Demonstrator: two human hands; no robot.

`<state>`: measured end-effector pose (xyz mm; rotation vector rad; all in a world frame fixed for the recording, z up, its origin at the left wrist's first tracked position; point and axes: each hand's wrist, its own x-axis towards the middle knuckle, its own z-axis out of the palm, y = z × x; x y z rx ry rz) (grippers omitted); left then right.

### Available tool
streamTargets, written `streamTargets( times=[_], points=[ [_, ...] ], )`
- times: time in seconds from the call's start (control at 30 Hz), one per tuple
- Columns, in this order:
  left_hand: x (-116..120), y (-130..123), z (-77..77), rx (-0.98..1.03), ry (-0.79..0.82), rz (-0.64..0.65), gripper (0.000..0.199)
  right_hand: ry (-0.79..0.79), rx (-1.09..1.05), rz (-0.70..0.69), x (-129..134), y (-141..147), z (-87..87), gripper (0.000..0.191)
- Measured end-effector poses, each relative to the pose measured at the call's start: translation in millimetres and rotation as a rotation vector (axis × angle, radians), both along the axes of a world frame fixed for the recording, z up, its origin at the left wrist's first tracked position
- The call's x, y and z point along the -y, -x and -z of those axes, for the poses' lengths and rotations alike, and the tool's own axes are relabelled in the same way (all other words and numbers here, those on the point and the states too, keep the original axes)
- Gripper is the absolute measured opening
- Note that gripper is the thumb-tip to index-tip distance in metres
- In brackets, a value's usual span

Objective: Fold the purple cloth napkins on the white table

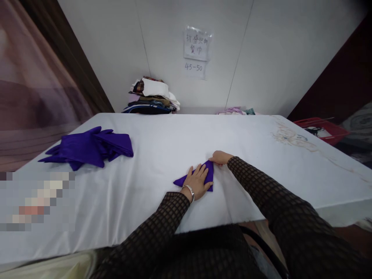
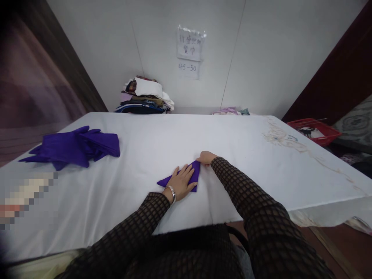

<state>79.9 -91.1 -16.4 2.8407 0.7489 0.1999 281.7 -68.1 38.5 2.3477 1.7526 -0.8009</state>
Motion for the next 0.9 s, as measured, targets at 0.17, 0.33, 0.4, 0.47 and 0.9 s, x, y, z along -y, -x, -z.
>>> streamTargets(
  times=[0.17,0.33,0.4,0.47,0.9],
  points=[
    [0,0,0.6,0.002,-0.01,0.002,0.064,-0.051,0.127,-0.019,5,-6,3.0,0.058],
    [1,0,-0.5,0.001,-0.004,0.0,0.065,-0.163,0.207,0.031,15,-4,11.8,0.056],
    [1,0,-1.2,0.001,-0.001,0.001,0.065,-0.192,0.217,0.05,18,-2,14.2,0.053],
    [1,1,-2.0,-0.001,0.001,-0.001,0.064,-0.213,0.221,0.069,21,0,15.5,0.051],
    [-2,-1,-11.0,-0.054,0.068,-0.012,0.064,-0.235,0.178,0.118,17,2,14.4,0.045]
  ],
)
